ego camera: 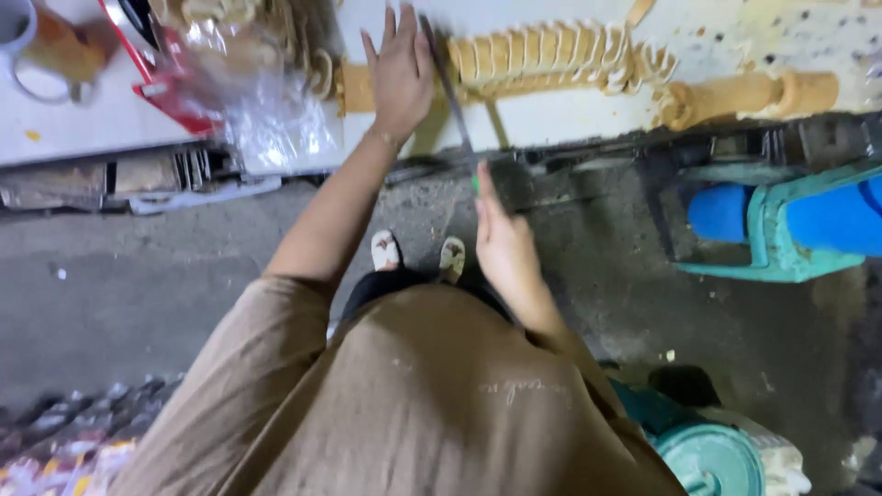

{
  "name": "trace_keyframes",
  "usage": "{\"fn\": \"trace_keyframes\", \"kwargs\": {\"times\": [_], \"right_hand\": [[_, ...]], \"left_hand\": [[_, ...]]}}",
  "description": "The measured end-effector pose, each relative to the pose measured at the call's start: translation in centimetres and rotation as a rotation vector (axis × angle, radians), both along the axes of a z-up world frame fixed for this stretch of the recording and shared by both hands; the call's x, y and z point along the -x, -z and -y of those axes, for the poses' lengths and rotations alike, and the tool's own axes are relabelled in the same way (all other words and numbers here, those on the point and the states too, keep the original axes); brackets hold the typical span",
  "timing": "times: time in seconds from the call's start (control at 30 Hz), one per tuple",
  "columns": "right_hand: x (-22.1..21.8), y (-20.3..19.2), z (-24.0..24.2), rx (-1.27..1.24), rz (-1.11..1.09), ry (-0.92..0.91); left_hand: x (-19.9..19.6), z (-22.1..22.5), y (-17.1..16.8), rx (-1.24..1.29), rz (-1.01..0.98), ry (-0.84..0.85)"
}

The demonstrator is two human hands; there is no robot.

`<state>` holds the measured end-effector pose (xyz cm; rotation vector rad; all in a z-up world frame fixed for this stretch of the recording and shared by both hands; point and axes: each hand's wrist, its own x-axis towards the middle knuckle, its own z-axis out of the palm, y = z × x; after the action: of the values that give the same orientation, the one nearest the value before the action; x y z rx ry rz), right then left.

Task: The person is slicing long bread rolls into thin pieces using a knife and then placing the slices into plastic bags for packaging.

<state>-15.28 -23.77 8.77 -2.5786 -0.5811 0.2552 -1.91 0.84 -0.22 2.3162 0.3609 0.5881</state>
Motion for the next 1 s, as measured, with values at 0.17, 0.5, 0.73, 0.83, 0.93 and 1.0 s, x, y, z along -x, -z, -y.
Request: {"fn": "trace_keyframes", "kwargs": {"times": [0.17,0.5,0.73,0.83,0.93,1.0], "right_hand": [[-0.1,-1.0,-0.1,-0.024,-0.123,-0.094],[-8.3,-7.7,-7.6,-0.001,-0.230,-0.188],[-6.9,-9.7,-5.3,0.145,-0.489,-0.075],[-10.7,-5.6,-9.0,0.117,-0.398,-0.176],[-10.7,-5.9,-8.3,0.028,-0.357,-0.278],[-7.8,-7.6,-5.4,-0.045,-0.332,-0.349]], "left_hand": [[-0.6,0.2,0.4,0.012,-0.024,-0.044],[-0.5,0.2,1.3,-0.073,-0.125,-0.048],[-0.6,0.1,1.1,-0.066,-0.141,-0.027],[-0.3,0.1,1.4,-0.049,-0.150,-0.019],[-0.9,0.0,1.7,-0.060,-0.127,-0.046],[-0.2,0.5,1.9,-0.084,-0.099,-0.062]]}}
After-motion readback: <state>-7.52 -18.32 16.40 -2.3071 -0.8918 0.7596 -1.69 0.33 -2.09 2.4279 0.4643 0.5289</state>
